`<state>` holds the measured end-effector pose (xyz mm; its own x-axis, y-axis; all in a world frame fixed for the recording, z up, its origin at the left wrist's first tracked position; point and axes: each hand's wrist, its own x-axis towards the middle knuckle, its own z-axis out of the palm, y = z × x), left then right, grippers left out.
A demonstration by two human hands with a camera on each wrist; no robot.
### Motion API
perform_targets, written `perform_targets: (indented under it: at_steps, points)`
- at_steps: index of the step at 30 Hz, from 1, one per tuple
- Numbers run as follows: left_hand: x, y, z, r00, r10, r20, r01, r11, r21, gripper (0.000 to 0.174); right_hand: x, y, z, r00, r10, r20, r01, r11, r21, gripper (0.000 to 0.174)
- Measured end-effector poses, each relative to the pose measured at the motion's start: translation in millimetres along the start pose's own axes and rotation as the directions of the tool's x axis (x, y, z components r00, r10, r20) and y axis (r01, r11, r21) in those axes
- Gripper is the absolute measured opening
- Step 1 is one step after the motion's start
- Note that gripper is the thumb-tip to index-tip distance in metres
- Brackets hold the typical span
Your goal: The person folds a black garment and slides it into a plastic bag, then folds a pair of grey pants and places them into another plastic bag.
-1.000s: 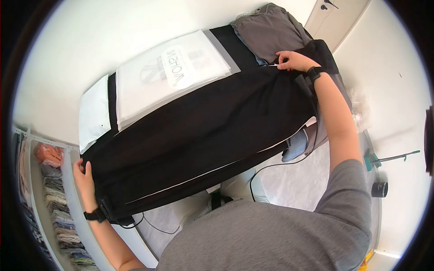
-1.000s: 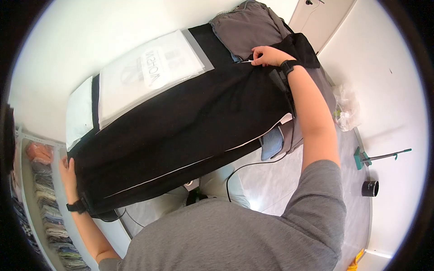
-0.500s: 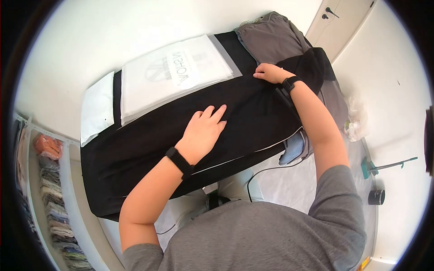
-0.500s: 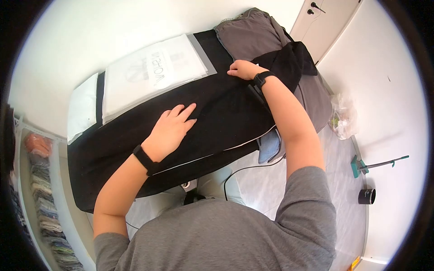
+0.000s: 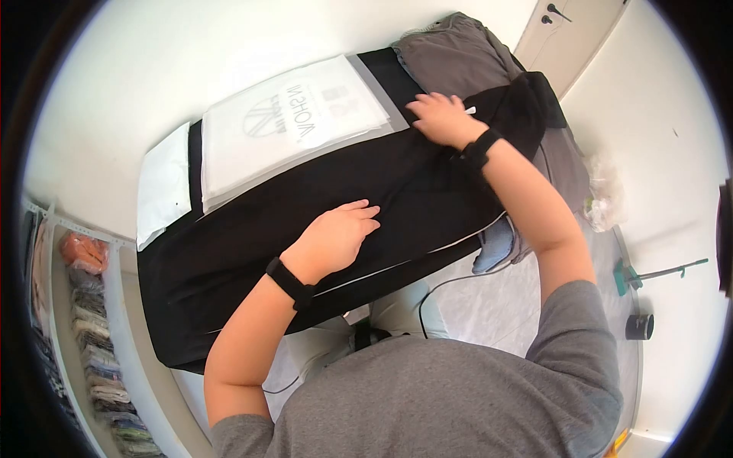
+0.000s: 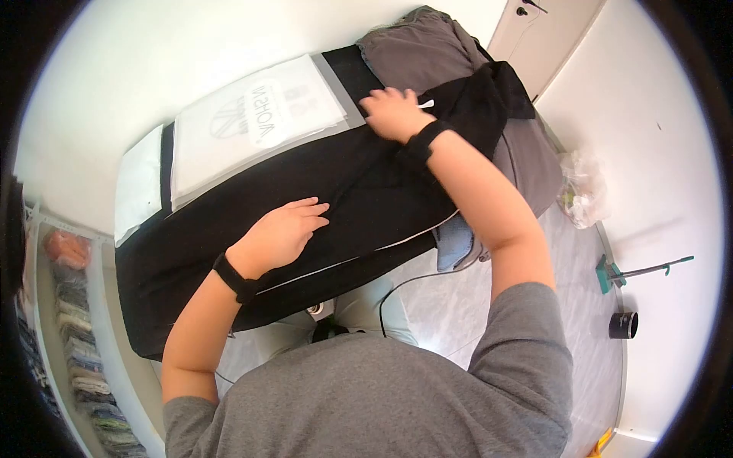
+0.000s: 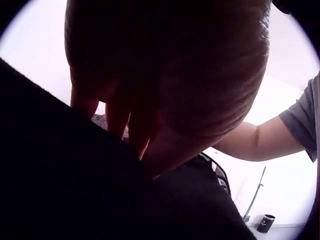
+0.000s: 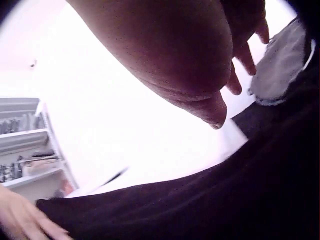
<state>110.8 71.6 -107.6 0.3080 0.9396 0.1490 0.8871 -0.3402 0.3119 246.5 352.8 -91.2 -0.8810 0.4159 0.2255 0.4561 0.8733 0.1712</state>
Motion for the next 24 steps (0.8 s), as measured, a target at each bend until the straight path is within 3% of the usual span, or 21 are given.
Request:
perform_targets:
  at_steps: [3, 5, 7, 8, 9, 11, 12, 13, 15, 17, 19, 21, 22, 23, 24]
  points:
    - [-2.2, 12.7, -6.6, 0.993, -0.065, 0.094, 0.062, 0.997, 0.038, 0.041, -14.1, -64.9, -25.6, 0.949, -0.028, 0.313, 0.011, 0.998, 0.057, 0.055]
    - [-9.5, 26.9, -20.1, 0.991, -0.107, 0.086, 0.112, 0.992, -0.059, 0.050, -25.5, -76.6, -16.9, 0.894, 0.075, 0.441, -0.125, 0.988, 0.085, 0.064]
    - [-25.1, 35.2, -33.6, 0.984, -0.160, 0.078, 0.171, 0.973, -0.153, 0.059, -33.3, -60.7, -13.8, 0.830, 0.230, 0.508, -0.264, 0.965, -0.004, 0.071]
    - [-42.2, 31.6, -41.2, 0.975, -0.221, -0.023, 0.216, 0.966, -0.145, 0.065, -38.4, -46.4, -8.8, 0.844, 0.253, 0.472, -0.288, 0.958, 0.002, 0.071]
    - [-61.7, 28.7, -48.8, 0.952, -0.281, -0.123, 0.263, 0.954, -0.143, 0.071, -43.1, -33.5, -3.0, 0.835, 0.259, 0.486, -0.307, 0.951, 0.021, 0.070]
    - [-105.1, 29.7, -64.1, 0.840, -0.523, -0.143, 0.517, 0.852, -0.079, 0.070, -52.6, -19.0, -6.1, 0.811, 0.169, 0.560, -0.275, 0.955, 0.110, 0.072]
    - [-132.1, 26.8, -62.9, 0.775, -0.615, -0.149, 0.621, 0.784, -0.007, 0.068, -63.4, -14.4, -10.4, 0.893, 0.146, 0.426, -0.217, 0.968, 0.123, 0.063]
    - [-158.5, 25.9, -59.9, 0.703, -0.692, -0.165, 0.708, 0.703, 0.064, 0.067, -67.6, -0.1, -16.5, 0.894, 0.161, 0.418, -0.228, 0.967, 0.114, 0.063]
    - [-198.1, 35.1, -56.2, 0.573, -0.792, -0.213, 0.819, 0.566, 0.097, 0.064, -71.6, 41.3, -35.8, 0.981, 0.190, 0.045, -0.190, 0.870, 0.454, 0.048]
    - [-231.9, 39.9, -49.0, 0.574, -0.742, -0.346, 0.768, 0.634, -0.087, 0.063, -76.4, 79.1, -55.1, 0.833, 0.491, -0.257, -0.324, 0.808, 0.493, 0.038]
    - [-244.2, 53.9, -49.3, 0.494, -0.773, -0.399, 0.785, 0.594, -0.179, 0.064, -77.2, 128.4, -56.3, 0.563, 0.725, -0.397, -0.473, 0.677, 0.564, 0.043]
    - [-249.4, 60.4, -46.3, 0.460, -0.770, -0.442, 0.787, 0.584, -0.199, 0.062, -76.4, 157.7, -53.8, 0.301, 0.857, -0.417, -0.768, 0.477, 0.427, 0.046]
    - [-251.2, 61.2, -44.3, 0.434, -0.766, -0.473, 0.775, 0.585, -0.237, 0.061, -74.1, 176.1, -45.7, 0.284, 0.926, -0.250, -0.837, 0.366, 0.406, 0.054]
    - [-251.0, 61.9, -43.3, 0.404, -0.766, -0.499, 0.764, 0.583, -0.277, 0.060, -73.6, 190.0, -38.4, 0.283, 0.924, -0.257, -0.835, 0.369, 0.408, 0.054]
    - [-248.1, 62.2, -43.1, 0.407, -0.751, -0.520, 0.748, 0.600, -0.283, 0.059, -74.5, 201.6, -30.9, 0.441, 0.892, -0.097, -0.839, 0.449, 0.307, 0.058]
